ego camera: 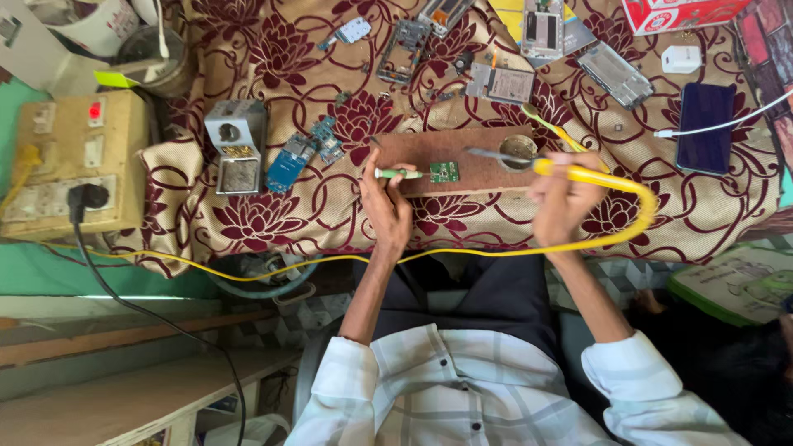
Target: The person solders a small green circuit board using a soldering iron and solder wire. They repeatedly apply heat and solder to specific points on the board while holding it steady with their other hand.
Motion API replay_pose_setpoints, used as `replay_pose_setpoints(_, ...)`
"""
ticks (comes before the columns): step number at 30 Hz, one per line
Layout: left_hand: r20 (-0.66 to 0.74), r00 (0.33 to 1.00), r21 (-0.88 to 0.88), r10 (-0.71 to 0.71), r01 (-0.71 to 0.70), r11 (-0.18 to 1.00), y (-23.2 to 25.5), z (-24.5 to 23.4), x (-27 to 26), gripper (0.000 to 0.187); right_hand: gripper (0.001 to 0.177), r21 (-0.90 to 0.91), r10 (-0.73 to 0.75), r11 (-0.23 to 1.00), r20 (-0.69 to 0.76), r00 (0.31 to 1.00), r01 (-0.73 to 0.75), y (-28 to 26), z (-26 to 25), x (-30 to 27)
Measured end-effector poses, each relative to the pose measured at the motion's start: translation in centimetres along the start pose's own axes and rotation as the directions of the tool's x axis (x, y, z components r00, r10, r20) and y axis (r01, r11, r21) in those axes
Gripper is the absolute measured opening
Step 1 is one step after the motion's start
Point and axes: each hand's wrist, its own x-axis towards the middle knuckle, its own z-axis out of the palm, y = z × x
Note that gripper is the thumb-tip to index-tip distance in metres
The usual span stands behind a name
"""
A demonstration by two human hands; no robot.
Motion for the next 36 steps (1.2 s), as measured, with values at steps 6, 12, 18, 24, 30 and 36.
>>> replay_pose_setpoints(6,0.005,0.999,-0.001,-0.035,0.035,0.999,-0.2,0.1,-0.2,0.051,0.019,0.026,-0.004,1.0,-0.212,0.977,0.01,1.8,-6.1,1.5)
replay_pose_setpoints(12,-0.015,1.0,-0.063,-0.006,0.005,0.998,-0.5,-0.2,-0.5,0.045,0.02,-0.096,0.009,0.995,-0.078,0.997,-0.016,3.8,-6.3,1.2)
replay_pose_setpoints(18,-0.065,0.998,0.028,-0.017,0.019,0.999,-0.2,-0.3,0.0,0.042,0.015,-0.082,0.02,0.996,-0.104,0.994,-0.028,3.8,-6.0,1.3)
replay_pose_setpoints(24,0.015,0.988,-0.236,-0.156,0.155,0.959,-0.7,0.3,-0.6,0.04,0.02,0.23,0.099,0.973,-0.301,0.949,-0.028,4.5,-5.1,-0.9)
replay_pose_setpoints(30,0.018,0.997,-0.186,-0.074,0.076,0.98,-0.4,0.1,-0.5,0.05,0.029,0.299,0.179,0.944,-0.099,0.979,-0.142,5.5,-2.5,-3.6)
replay_pose_setpoints(36,0.033,0.996,-0.161,-0.085,0.089,0.983,-0.2,-0.2,-0.2,0.057,0.022,0.322,0.255,0.917,-0.019,0.967,-0.235,8.3,-2.5,-4.6)
